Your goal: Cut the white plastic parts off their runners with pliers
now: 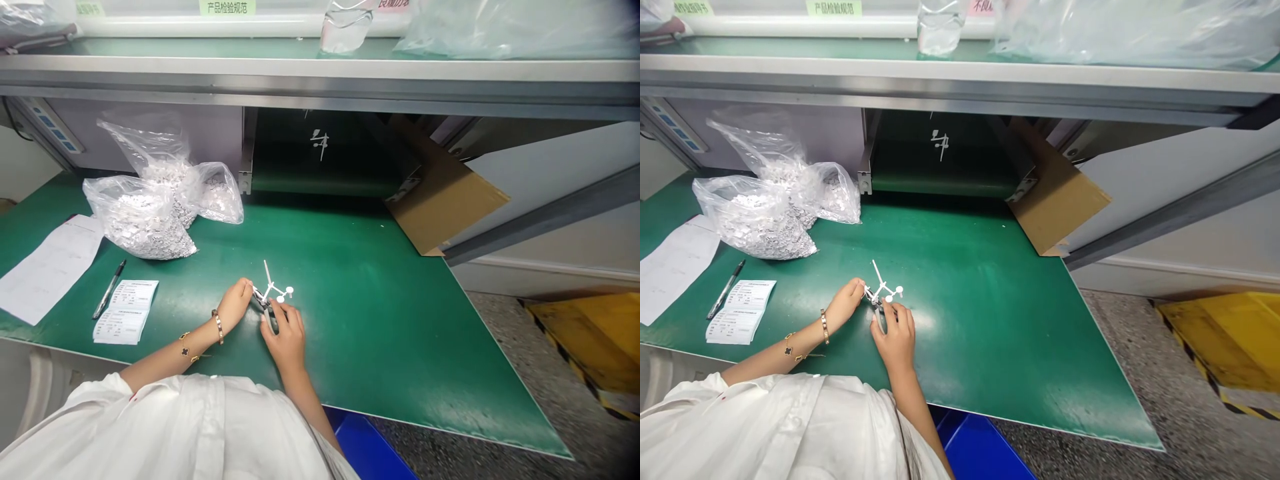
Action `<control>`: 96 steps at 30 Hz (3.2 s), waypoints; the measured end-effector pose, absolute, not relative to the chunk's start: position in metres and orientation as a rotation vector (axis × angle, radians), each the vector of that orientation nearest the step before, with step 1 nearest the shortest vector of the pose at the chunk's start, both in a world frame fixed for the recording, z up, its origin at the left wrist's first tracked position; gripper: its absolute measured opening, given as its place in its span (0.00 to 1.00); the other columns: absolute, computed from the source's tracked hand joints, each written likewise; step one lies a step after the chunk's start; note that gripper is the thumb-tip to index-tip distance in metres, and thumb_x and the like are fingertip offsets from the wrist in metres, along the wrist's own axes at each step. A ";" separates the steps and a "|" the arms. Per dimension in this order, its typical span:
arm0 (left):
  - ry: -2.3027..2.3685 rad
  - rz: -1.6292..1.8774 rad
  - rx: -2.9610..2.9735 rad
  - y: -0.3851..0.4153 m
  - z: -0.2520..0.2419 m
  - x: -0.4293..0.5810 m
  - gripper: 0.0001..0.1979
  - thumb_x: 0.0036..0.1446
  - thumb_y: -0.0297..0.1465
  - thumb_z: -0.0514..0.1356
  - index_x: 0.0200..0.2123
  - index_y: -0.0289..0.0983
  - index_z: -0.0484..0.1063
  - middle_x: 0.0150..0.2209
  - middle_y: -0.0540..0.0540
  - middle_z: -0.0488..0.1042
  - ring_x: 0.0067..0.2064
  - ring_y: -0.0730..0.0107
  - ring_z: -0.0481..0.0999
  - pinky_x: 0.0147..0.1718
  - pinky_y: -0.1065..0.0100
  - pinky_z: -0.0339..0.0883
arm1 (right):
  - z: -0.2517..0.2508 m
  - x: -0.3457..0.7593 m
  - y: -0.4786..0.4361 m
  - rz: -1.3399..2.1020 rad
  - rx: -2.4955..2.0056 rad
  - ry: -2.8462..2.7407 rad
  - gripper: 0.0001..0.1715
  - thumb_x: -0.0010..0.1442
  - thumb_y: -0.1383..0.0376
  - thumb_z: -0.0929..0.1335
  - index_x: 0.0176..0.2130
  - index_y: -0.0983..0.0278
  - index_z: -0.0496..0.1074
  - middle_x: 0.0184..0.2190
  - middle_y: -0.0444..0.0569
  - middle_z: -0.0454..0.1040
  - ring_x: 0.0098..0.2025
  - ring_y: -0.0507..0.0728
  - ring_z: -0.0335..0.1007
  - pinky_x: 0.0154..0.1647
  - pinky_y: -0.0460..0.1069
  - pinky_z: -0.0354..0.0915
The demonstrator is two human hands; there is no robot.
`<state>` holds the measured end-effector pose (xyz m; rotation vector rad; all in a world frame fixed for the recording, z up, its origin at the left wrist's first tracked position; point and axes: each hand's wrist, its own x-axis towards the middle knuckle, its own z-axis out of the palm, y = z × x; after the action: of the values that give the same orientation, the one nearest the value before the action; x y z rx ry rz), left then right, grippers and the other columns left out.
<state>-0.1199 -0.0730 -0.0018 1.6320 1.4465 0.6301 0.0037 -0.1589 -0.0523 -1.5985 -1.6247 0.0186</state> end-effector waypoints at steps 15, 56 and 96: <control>1.383 0.620 1.353 -0.081 -0.005 -0.132 0.15 0.59 0.38 0.48 0.22 0.38 0.55 0.19 0.56 0.54 0.20 0.77 0.54 0.20 0.73 0.48 | -0.048 0.006 -0.166 0.175 -1.555 -1.574 0.13 0.57 0.64 0.64 0.43 0.63 0.71 0.32 0.48 0.72 0.33 0.53 0.69 0.37 0.48 0.66; 1.035 0.486 1.555 -0.037 0.013 -0.064 0.13 0.54 0.37 0.56 0.37 0.36 0.74 0.25 0.50 0.73 0.18 0.79 0.56 0.18 0.74 0.49 | -0.039 0.026 -0.179 -0.133 -1.344 -1.346 0.19 0.56 0.64 0.63 0.48 0.63 0.65 0.37 0.53 0.68 0.37 0.57 0.66 0.36 0.52 0.66; 0.857 0.785 0.671 -0.087 -0.002 -0.111 0.19 0.40 0.39 0.70 0.27 0.31 0.69 0.23 0.54 0.63 0.18 0.89 0.50 0.15 0.78 0.43 | -0.045 0.020 -0.168 0.310 -1.447 -1.446 0.16 0.58 0.66 0.64 0.46 0.64 0.69 0.35 0.49 0.70 0.32 0.51 0.66 0.33 0.46 0.65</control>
<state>-0.1107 -0.0874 -0.0023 0.6707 0.8568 0.7847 0.0205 -0.1681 -0.0453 -1.4472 -1.4464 0.3104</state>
